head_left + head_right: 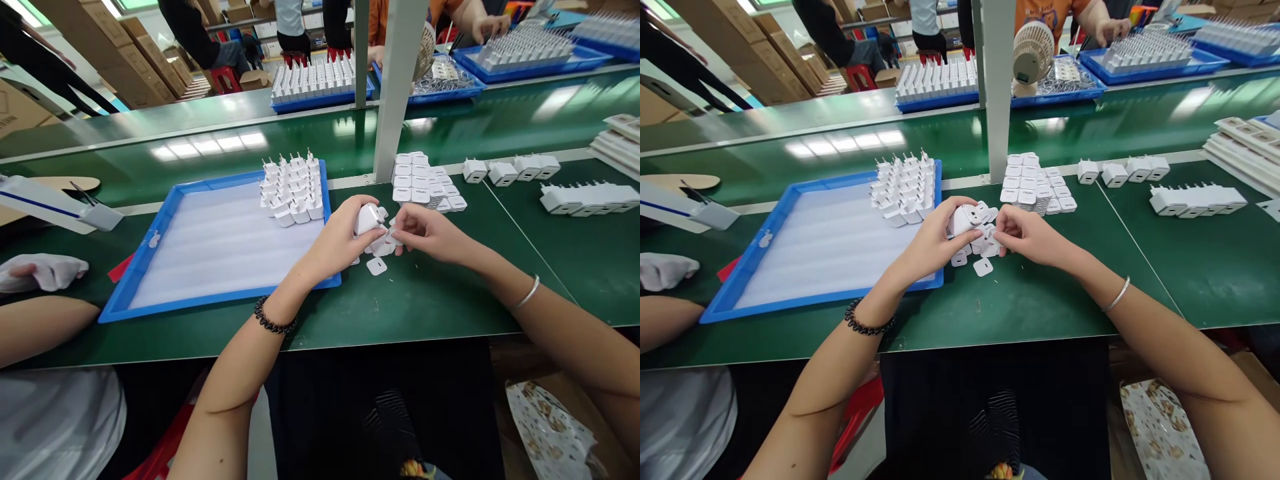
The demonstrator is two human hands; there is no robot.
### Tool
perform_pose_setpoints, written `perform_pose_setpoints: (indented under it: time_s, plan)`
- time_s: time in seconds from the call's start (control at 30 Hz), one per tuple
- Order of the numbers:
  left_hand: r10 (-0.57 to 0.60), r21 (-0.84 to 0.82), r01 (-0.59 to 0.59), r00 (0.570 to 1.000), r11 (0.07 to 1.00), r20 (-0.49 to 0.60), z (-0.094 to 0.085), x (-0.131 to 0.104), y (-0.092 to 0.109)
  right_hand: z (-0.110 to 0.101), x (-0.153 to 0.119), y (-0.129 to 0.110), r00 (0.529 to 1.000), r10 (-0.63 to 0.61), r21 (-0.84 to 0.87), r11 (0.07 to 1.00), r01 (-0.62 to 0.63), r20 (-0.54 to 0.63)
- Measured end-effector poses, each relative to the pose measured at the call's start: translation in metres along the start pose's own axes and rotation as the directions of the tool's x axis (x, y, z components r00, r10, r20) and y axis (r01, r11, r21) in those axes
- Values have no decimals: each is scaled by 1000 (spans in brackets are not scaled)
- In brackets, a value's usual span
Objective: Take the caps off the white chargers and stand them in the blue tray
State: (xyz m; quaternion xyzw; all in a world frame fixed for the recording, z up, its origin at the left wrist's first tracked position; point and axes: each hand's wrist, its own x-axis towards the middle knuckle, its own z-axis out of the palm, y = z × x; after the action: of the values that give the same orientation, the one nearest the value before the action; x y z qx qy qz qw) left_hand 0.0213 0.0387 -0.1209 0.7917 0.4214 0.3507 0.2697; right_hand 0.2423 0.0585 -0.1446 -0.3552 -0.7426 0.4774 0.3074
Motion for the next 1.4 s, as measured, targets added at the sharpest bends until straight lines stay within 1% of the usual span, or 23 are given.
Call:
perform_pose_setpoints:
  time_s: [0.07,0.1,0.23,0.3,0.4,0.43,0.47,0.5,0.57,0.6,0.63,0.73,0.87,1.07,1.4]
  plan:
    - [-11,-111,13,1000,994,14,0,-1,1,-4,-3,-9,999,24,180,984,-18,-27]
    - [-18,-169,23,999,985,33,0,-1,1,-7,-4,-12,999,27,236,972,-18,-36]
    - [-26,-348,69,992,935,125,4,-2,3,-15,-7,-23,996,54,355,935,-24,-77]
    - [-13,-391,65,991,918,134,5,-1,2,-19,-9,-26,995,96,415,907,-75,-29]
    - [44,-428,10,992,904,116,5,1,1,-24,-12,-31,981,120,521,834,-183,151]
    - [64,-427,-13,992,904,106,5,1,1,-24,-13,-32,977,110,541,819,-194,184]
    - [79,-416,-31,992,909,97,6,1,1,-24,-14,-32,978,97,546,818,-183,182]
    - [86,-393,-45,992,918,89,6,1,2,-22,-14,-33,986,85,538,830,-150,144]
    - [94,-319,-65,993,946,75,6,-1,4,-19,-14,-33,999,50,493,869,-45,4]
    - [102,-277,-79,993,958,68,7,-2,5,-16,-14,-34,998,30,462,887,-2,-54]
    - [113,-237,-96,992,967,61,8,-4,6,-14,-14,-34,996,11,432,901,28,-88]
    - [144,-145,-133,988,980,61,9,-7,9,-9,-16,-38,995,-34,371,926,66,-92]
    - [153,-106,-143,984,984,94,10,-8,12,-1,-20,-42,991,-63,348,932,100,-118]
    - [197,-79,-191,977,978,84,10,-8,16,9,-21,-41,985,-50,391,914,113,-168]
    - [213,-28,-211,973,977,94,11,-7,18,13,-21,-39,979,-32,364,926,105,-202]
